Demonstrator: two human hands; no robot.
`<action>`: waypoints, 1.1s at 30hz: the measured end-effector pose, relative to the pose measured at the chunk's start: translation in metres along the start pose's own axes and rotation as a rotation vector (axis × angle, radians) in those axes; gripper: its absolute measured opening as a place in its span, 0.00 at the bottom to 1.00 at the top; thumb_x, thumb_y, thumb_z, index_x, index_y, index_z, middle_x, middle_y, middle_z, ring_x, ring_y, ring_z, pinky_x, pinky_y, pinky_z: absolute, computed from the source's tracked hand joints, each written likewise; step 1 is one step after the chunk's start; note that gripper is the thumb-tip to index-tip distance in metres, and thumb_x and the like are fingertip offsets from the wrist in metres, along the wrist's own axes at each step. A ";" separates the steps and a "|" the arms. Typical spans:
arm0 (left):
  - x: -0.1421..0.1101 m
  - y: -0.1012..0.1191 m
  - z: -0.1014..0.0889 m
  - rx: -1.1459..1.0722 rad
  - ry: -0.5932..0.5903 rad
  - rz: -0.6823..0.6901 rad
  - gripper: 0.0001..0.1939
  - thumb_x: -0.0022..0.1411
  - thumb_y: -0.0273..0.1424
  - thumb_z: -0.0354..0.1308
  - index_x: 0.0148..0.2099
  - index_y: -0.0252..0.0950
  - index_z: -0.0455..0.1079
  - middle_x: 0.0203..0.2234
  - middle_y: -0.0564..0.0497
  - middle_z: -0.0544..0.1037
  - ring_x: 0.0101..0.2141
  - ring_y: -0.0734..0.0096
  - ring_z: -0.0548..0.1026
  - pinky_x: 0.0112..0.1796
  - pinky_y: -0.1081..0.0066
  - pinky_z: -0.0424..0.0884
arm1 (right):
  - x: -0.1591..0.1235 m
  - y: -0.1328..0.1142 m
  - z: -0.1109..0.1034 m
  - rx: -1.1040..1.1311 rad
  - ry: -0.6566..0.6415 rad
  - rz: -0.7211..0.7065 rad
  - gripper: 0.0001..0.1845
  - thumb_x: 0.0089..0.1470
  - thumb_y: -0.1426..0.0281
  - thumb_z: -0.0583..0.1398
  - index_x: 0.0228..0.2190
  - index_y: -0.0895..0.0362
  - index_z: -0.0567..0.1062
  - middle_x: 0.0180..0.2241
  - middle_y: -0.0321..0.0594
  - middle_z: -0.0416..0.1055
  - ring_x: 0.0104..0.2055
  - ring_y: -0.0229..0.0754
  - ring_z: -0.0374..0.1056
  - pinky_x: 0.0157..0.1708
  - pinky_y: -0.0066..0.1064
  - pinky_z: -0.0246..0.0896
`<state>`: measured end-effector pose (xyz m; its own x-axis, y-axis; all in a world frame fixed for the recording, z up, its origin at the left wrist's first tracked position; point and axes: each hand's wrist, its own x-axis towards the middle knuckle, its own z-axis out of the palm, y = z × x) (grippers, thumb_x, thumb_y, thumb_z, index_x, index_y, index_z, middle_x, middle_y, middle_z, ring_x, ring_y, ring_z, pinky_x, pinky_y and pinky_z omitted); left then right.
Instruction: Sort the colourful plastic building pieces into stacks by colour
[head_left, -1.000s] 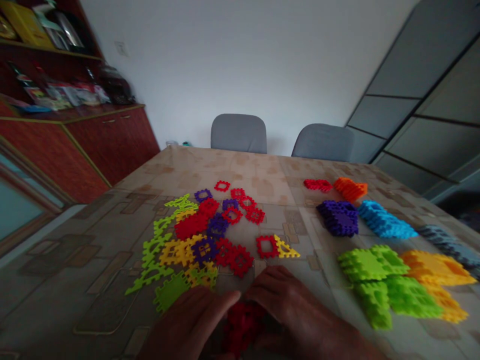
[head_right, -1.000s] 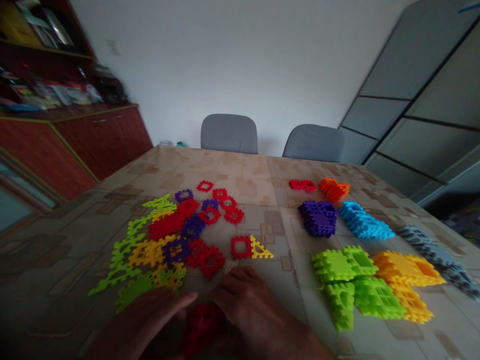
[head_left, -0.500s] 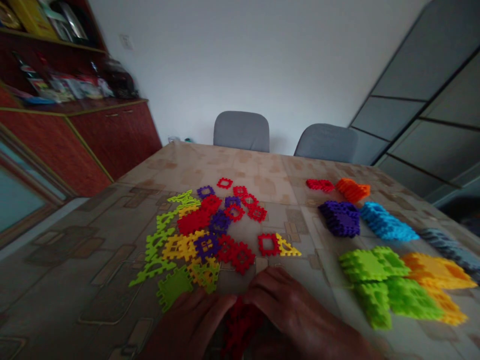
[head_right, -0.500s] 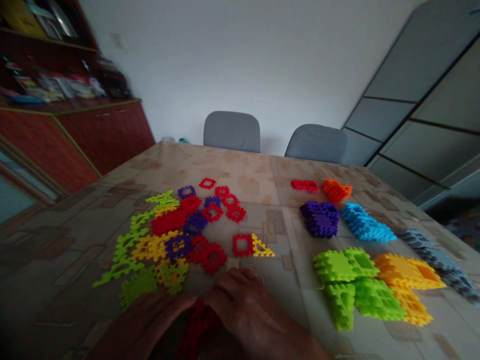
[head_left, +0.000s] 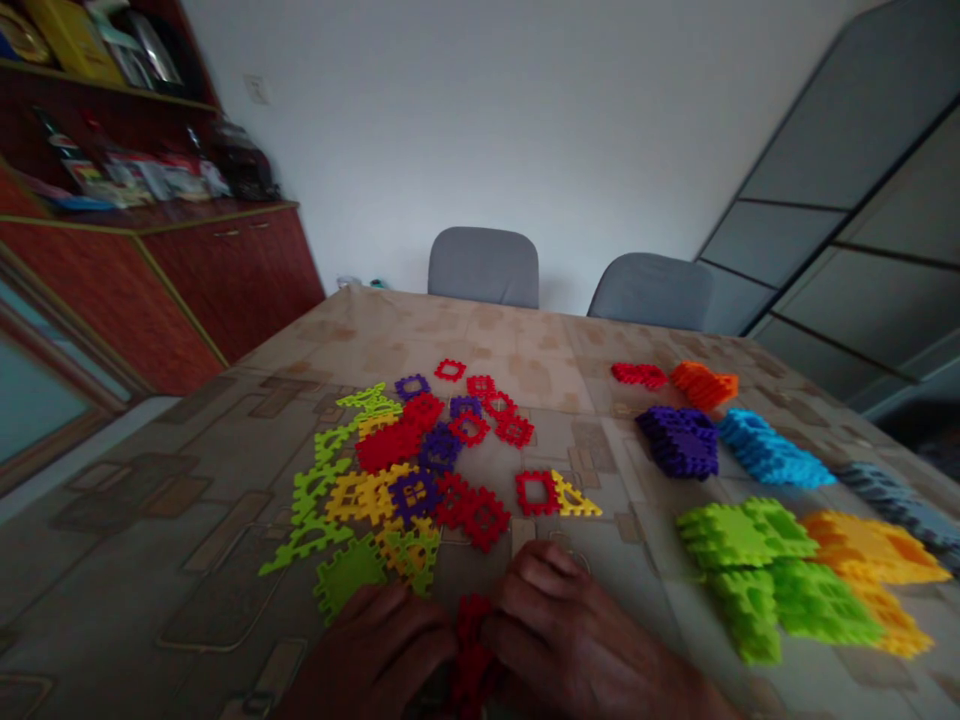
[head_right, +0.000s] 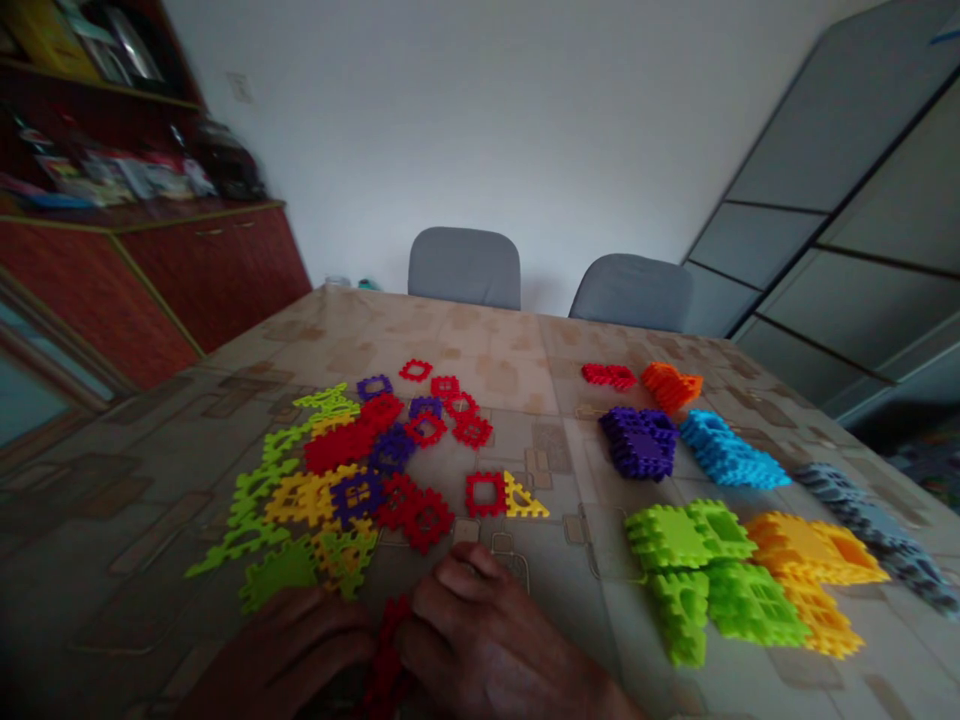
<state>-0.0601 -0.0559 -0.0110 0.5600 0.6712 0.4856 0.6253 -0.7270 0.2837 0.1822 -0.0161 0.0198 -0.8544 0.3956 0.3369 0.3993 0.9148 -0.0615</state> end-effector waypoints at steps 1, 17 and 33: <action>0.001 0.000 0.000 -0.002 0.005 0.002 0.13 0.75 0.44 0.50 0.45 0.44 0.72 0.34 0.55 0.83 0.31 0.65 0.78 0.34 0.67 0.74 | 0.000 0.000 0.000 0.000 0.003 0.003 0.11 0.70 0.69 0.57 0.32 0.55 0.73 0.31 0.33 0.70 0.35 0.39 0.63 0.43 0.33 0.57; -0.002 0.000 0.006 0.011 0.007 0.059 0.18 0.78 0.43 0.45 0.43 0.40 0.73 0.36 0.55 0.81 0.33 0.68 0.74 0.37 0.68 0.69 | -0.001 0.003 -0.014 0.401 -0.184 0.147 0.06 0.68 0.67 0.60 0.37 0.53 0.74 0.36 0.34 0.74 0.42 0.38 0.67 0.48 0.31 0.58; 0.004 0.006 -0.006 0.015 0.029 0.049 0.14 0.78 0.40 0.48 0.44 0.41 0.71 0.35 0.57 0.81 0.33 0.69 0.75 0.38 0.69 0.69 | -0.003 0.020 0.003 0.618 -0.035 0.285 0.02 0.65 0.70 0.63 0.38 0.55 0.76 0.37 0.37 0.75 0.43 0.40 0.67 0.46 0.31 0.57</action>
<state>-0.0573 -0.0585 -0.0026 0.5744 0.6299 0.5228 0.6056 -0.7567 0.2464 0.1913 0.0009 0.0145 -0.7586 0.6207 0.1981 0.3557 0.6494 -0.6722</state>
